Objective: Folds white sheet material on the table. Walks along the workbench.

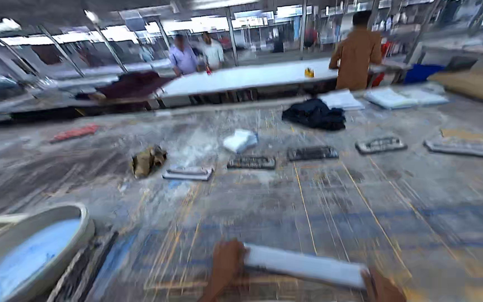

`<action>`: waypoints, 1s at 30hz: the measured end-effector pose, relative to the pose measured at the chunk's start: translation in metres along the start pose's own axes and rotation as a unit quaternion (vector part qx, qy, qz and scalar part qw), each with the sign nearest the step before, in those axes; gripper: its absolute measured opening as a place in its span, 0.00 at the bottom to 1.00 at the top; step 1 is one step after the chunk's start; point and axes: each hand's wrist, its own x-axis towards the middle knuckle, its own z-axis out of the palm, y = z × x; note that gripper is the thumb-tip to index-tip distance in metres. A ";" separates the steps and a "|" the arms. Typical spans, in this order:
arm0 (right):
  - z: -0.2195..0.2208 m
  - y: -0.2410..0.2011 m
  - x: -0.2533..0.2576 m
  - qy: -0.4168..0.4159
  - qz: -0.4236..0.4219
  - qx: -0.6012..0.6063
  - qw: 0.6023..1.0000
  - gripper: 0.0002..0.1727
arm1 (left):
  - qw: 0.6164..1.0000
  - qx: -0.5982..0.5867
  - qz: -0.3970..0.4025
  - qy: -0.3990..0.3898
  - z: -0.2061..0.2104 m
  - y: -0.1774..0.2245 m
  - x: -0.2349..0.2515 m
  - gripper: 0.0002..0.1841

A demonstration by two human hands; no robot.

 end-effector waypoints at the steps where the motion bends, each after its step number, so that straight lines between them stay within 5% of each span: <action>1: 0.003 0.002 0.001 0.026 0.001 -0.001 1.000 0.26 | 1.000 0.002 -0.005 -0.017 -0.001 0.003 0.004 0.22; 13: 0.011 -0.010 0.007 0.111 0.030 0.009 0.993 0.16 | 0.999 0.000 -0.050 -0.004 -0.005 0.019 0.017 0.16; 20: 0.012 -0.005 0.013 0.088 0.016 -0.003 0.996 0.21 | 0.999 0.034 -0.019 -0.028 -0.011 0.013 0.023 0.21; 26: -0.007 0.028 0.038 -0.069 -0.049 0.057 0.995 0.22 | 0.991 0.017 0.049 -0.125 -0.020 -0.006 0.040 0.16; 28: -0.015 0.034 0.046 -0.111 -0.087 0.073 0.987 0.15 | 0.989 0.001 0.090 -0.113 -0.021 -0.012 0.040 0.14; 30: -0.023 0.033 0.044 -0.054 -0.160 0.070 0.983 0.10 | 0.986 -0.018 0.165 -0.035 -0.022 -0.018 0.032 0.09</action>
